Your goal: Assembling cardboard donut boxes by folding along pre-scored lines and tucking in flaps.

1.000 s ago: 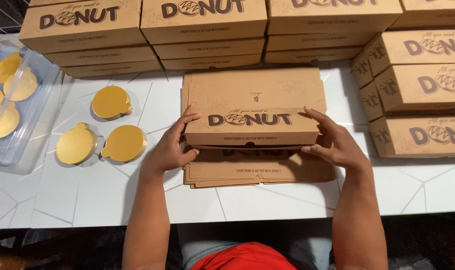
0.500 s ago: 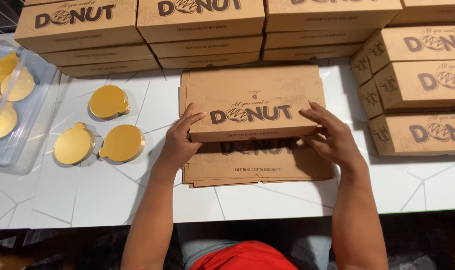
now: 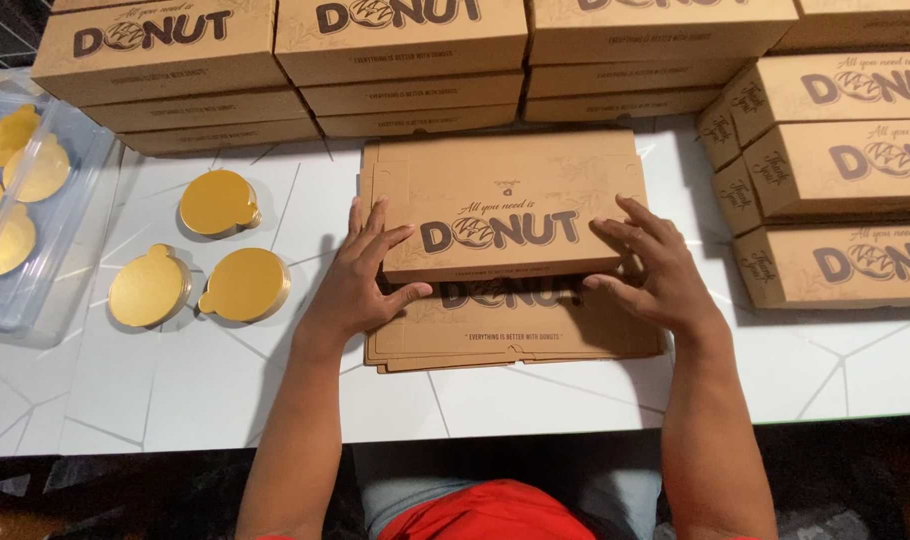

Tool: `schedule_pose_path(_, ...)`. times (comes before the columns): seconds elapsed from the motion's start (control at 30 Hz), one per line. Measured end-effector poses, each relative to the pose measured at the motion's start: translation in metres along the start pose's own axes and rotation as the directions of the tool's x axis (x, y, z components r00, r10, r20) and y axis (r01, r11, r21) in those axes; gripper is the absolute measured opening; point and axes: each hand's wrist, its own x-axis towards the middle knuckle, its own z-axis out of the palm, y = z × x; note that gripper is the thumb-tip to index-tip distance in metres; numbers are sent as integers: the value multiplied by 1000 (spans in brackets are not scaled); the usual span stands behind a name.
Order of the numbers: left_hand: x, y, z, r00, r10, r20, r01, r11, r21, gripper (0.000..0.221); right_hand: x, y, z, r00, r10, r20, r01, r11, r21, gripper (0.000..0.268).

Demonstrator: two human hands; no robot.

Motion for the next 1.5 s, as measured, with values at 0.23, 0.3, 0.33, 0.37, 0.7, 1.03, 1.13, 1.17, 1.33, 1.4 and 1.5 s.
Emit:
schedule_pose_path(0.23,29,26,-4,961,-129,246,8,898,440,93,-6,11,18,997,-78,-4,75,970,-231,62)
schedule_pose_path(0.3,34,32,0,925,-136,355,-98,817,568,94,-7,7,20,997,-22,75,55,881,-470,67)
schedule_pose_path(0.33,35,32,1,925,-134,355,-99,818,567,94,-4,-2,19,997,-22,75,55,880,-472,67)
schedule_pose_path(0.37,36,33,1,921,-130,367,-115,811,574,94,-1,-10,19,994,0,111,57,857,-512,69)
schedule_pose_path(0.7,55,40,18,899,-114,423,-175,792,585,103,31,-45,50,918,108,381,138,814,-564,91)
schedule_pose_path(1.03,56,35,19,888,-126,443,-174,799,575,107,50,-54,77,892,5,451,251,825,-506,95)
schedule_pose_path(1.13,56,30,20,882,-130,453,-163,818,552,112,43,-44,65,900,1,435,251,815,-523,94)
schedule_pose_path(1.17,56,29,20,880,-134,455,-162,817,554,112,41,-41,56,904,27,427,234,804,-547,93)
schedule_pose_path(1.33,58,28,22,880,-137,455,-157,820,551,114,32,-28,35,894,151,421,125,820,-559,92)
schedule_pose_path(1.4,61,29,23,877,-147,458,-156,814,560,113,32,-31,37,890,191,414,115,785,-609,97)
schedule_pose_path(1.5,61,31,23,879,-142,456,-164,807,568,112,46,-46,49,868,229,440,100,789,-606,104)
